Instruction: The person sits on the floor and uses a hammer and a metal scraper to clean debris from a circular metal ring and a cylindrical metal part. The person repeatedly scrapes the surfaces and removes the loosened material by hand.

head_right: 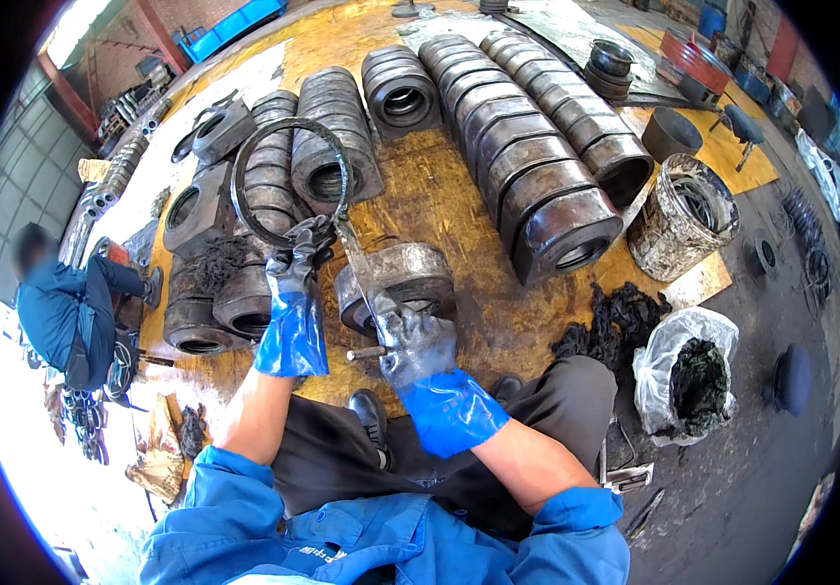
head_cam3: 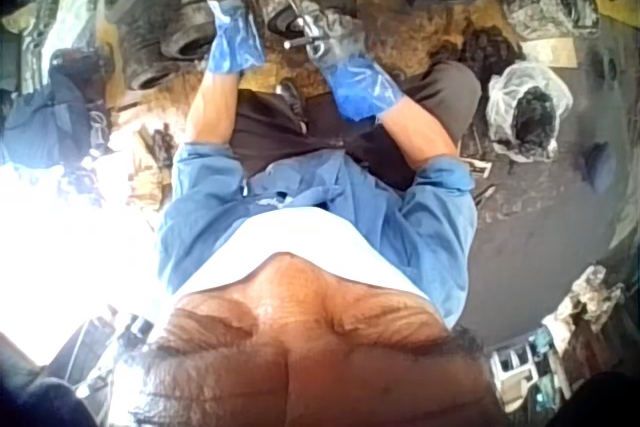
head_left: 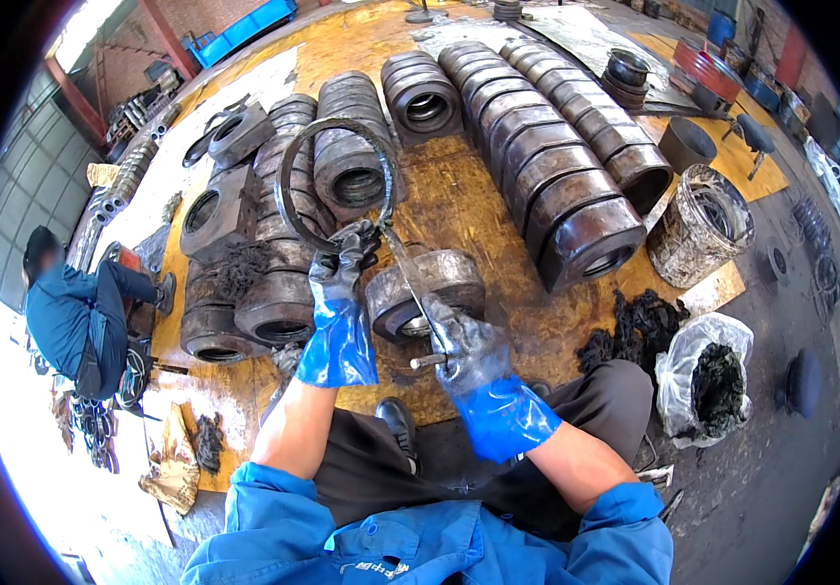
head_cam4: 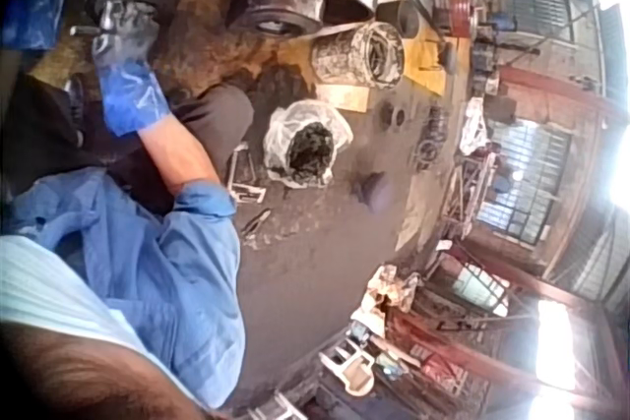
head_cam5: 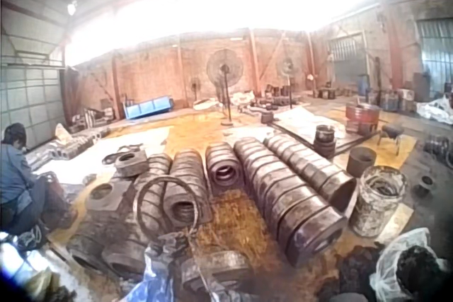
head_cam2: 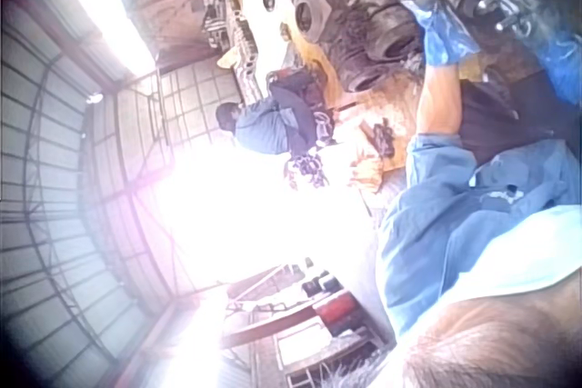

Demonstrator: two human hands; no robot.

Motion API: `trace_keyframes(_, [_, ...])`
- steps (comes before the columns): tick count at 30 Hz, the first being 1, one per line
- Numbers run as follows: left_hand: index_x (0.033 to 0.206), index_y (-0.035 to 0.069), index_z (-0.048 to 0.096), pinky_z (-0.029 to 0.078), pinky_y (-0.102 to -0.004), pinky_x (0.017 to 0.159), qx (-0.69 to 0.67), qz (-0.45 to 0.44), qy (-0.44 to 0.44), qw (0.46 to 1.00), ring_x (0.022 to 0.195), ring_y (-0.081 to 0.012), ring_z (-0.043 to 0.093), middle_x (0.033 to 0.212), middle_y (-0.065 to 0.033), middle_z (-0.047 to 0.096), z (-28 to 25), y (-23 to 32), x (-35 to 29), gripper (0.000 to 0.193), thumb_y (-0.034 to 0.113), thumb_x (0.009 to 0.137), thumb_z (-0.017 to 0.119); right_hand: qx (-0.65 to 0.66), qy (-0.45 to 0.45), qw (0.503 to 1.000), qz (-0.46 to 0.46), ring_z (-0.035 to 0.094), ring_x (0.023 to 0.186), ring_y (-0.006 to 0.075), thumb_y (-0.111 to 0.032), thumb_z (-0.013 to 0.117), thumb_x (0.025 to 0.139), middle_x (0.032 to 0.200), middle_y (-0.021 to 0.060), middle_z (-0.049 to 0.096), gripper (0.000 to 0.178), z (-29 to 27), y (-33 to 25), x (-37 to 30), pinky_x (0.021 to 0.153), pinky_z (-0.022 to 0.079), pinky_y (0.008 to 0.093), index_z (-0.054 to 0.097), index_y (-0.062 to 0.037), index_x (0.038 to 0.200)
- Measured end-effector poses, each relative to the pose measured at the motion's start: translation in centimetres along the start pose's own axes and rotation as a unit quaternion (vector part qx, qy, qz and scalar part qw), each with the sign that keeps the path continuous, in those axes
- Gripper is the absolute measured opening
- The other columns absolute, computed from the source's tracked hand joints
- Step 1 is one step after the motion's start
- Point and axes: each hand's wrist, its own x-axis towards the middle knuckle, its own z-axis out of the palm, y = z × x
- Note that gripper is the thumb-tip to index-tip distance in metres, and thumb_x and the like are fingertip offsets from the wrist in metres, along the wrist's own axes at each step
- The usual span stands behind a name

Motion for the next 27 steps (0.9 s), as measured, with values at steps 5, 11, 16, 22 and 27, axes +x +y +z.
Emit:
trace_keyframes(5, [0.119, 0.0, 0.066, 0.057, -0.0303, 0.078, 0.047, 0.007, -0.031, 0.998, 0.097, -0.0194, 0.069, 0.112, -0.011, 0.071, 0.8, 1.3, -0.4, 0.027, 0.018, 0.099, 0.062, 0.012, 0.026, 1.0, -0.009, 0.068, 0.071, 0.0339, -0.007, 0.061, 0.082, 0.087, 0.0125, 0.071, 0.041, -0.5, 1.3, 1.1, 0.061, 0.055, 0.0452, 0.064, -0.0124, 0.123])
trace_keyframes(11, [0.116, -0.003, 0.067, 0.058, -0.0301, 0.078, 0.083, -0.045, -0.088, 0.992, 0.093, -0.0193, 0.07, 0.109, -0.0119, 0.072, 0.8, 2.4, -0.3, 0.029, 0.021, 0.098, 0.064, -0.047, 0.031, 0.998, 0.009, 0.066, 0.069, 0.0353, -0.008, 0.063, 0.08, 0.086, 0.0141, 0.069, 0.045, -2.5, 3.1, 2.3, 0.06, 0.053, 0.0464, 0.066, -0.0168, 0.124])
trace_keyframes(16, [0.114, -0.001, 0.069, 0.057, -0.029, 0.075, 0.119, -0.072, -0.115, 0.984, 0.089, -0.0182, 0.071, 0.105, -0.0111, 0.073, -0.1, 2.6, -0.1, 0.028, 0.022, 0.097, 0.066, -0.044, 0.021, 0.999, 0.012, 0.067, 0.073, 0.0337, -0.006, 0.064, 0.077, 0.088, 0.0123, 0.07, 0.05, -3.2, 4.2, 2.7, 0.065, 0.054, 0.0456, 0.065, -0.0183, 0.126])
trace_keyframes(22, [0.111, 0.001, 0.07, 0.056, -0.0329, 0.073, 0.127, -0.12, -0.16, 0.972, 0.093, -0.0201, 0.071, 0.109, -0.013, 0.073, -1.0, 3.2, 0.1, 0.029, 0.026, 0.096, 0.066, -0.105, 0.002, 0.994, -0.026, 0.068, 0.074, 0.0323, -0.011, 0.069, 0.076, 0.091, 0.0117, 0.07, 0.053, -3.8, 6.1, 2.5, 0.064, 0.054, 0.0445, 0.063, -0.017, 0.128])
trace_keyframes(27, [0.11, 0.002, 0.068, 0.057, -0.0339, 0.076, 0.1, -0.163, -0.219, 0.957, 0.095, -0.0221, 0.071, 0.107, -0.015, 0.073, -2.1, 2.9, 0.0, 0.026, 0.024, 0.096, 0.067, -0.167, 0.042, 0.979, -0.106, 0.066, 0.066, 0.0273, -0.01, 0.067, 0.076, 0.084, 0.0107, 0.067, 0.053, -5.1, 7.2, 3.3, 0.056, 0.052, 0.0418, 0.062, -0.0128, 0.129])
